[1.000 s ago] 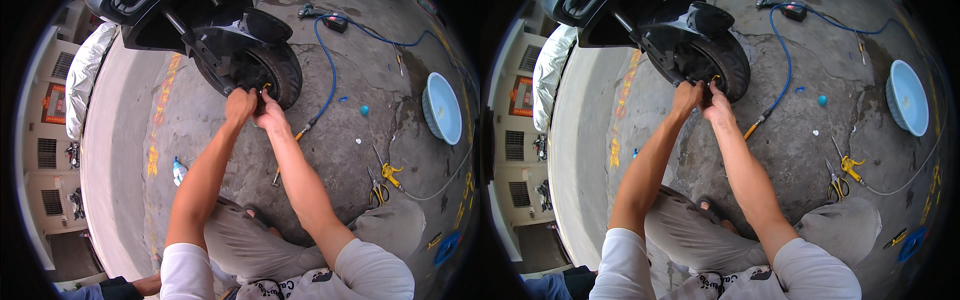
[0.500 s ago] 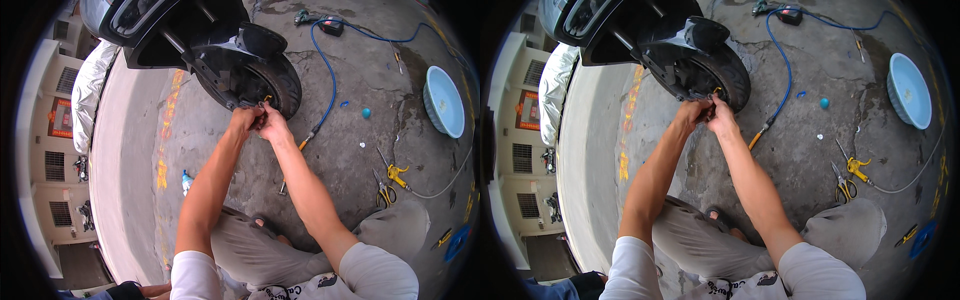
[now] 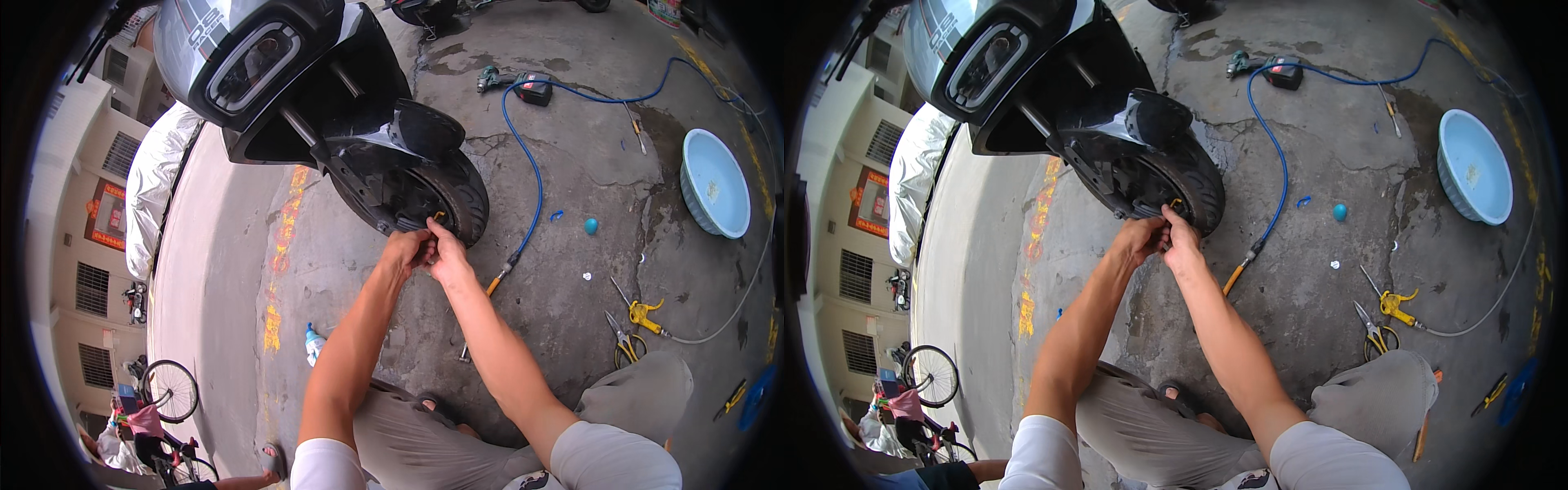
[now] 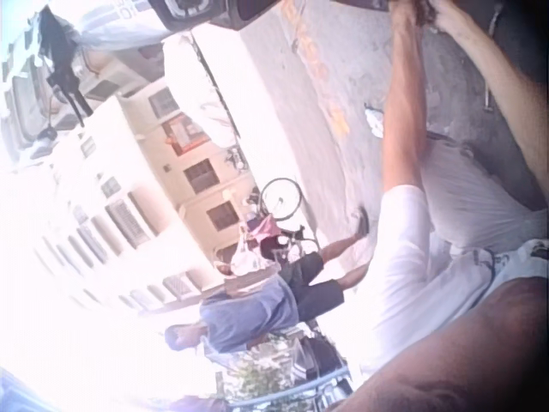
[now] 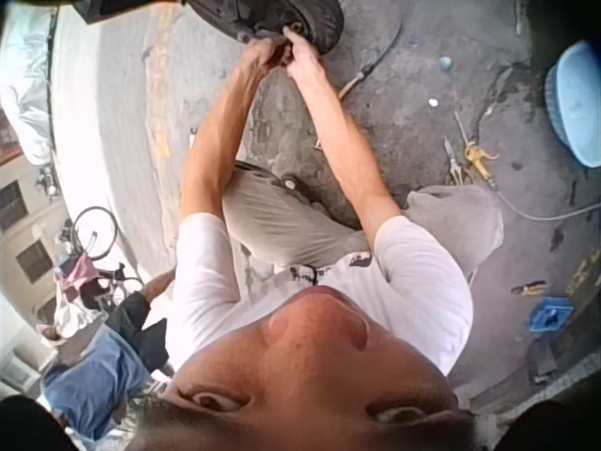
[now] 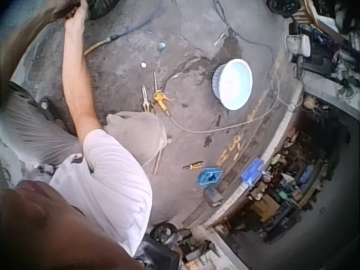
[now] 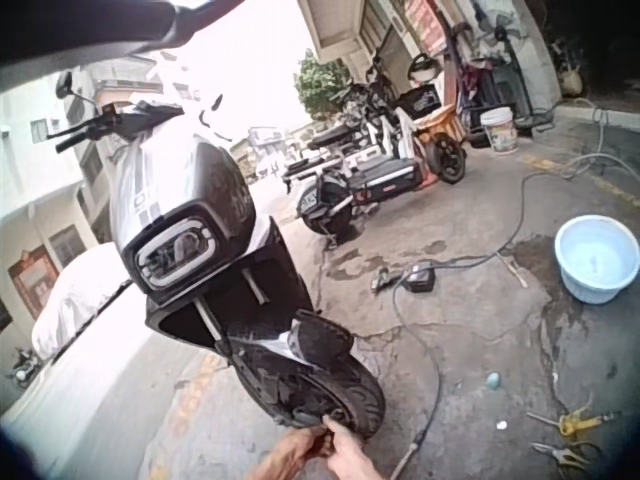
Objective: The person applies liquid from a bottle into a motorcycle tire valve and then attaches an air hose to the valve.
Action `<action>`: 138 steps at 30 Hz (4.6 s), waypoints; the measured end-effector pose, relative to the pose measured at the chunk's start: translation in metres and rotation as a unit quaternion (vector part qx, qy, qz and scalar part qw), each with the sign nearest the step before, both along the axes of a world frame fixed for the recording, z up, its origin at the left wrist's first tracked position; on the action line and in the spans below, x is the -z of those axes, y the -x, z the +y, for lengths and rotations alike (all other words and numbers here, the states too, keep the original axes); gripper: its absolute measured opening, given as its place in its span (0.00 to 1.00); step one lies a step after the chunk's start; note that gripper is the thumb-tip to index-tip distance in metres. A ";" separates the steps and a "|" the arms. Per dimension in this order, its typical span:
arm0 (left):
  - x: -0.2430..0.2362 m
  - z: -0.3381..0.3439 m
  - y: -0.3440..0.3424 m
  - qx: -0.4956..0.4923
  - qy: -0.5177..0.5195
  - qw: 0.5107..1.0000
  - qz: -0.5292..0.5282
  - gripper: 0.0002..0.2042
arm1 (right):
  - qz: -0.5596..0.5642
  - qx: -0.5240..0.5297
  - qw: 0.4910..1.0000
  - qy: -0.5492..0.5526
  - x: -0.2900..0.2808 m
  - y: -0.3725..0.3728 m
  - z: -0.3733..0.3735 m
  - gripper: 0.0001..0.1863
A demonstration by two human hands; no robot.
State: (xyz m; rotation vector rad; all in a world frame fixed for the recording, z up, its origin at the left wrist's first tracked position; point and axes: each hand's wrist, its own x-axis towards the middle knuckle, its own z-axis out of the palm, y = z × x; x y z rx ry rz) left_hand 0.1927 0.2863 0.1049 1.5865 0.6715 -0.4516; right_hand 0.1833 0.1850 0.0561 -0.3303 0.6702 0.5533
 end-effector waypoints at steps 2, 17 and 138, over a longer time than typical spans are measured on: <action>0.001 0.006 0.002 -0.002 0.017 1.000 -0.005 0.08 | 0.012 0.020 0.999 0.047 -0.006 0.003 0.005 0.20; -0.009 -0.006 0.011 -0.018 -0.048 0.996 -0.072 0.09 | 0.031 0.165 0.968 0.186 -0.013 0.000 0.025 0.25; 0.089 -0.011 0.039 -0.287 0.298 0.891 -0.189 0.12 | -0.282 -0.179 0.940 0.066 0.074 -0.110 -0.112 0.15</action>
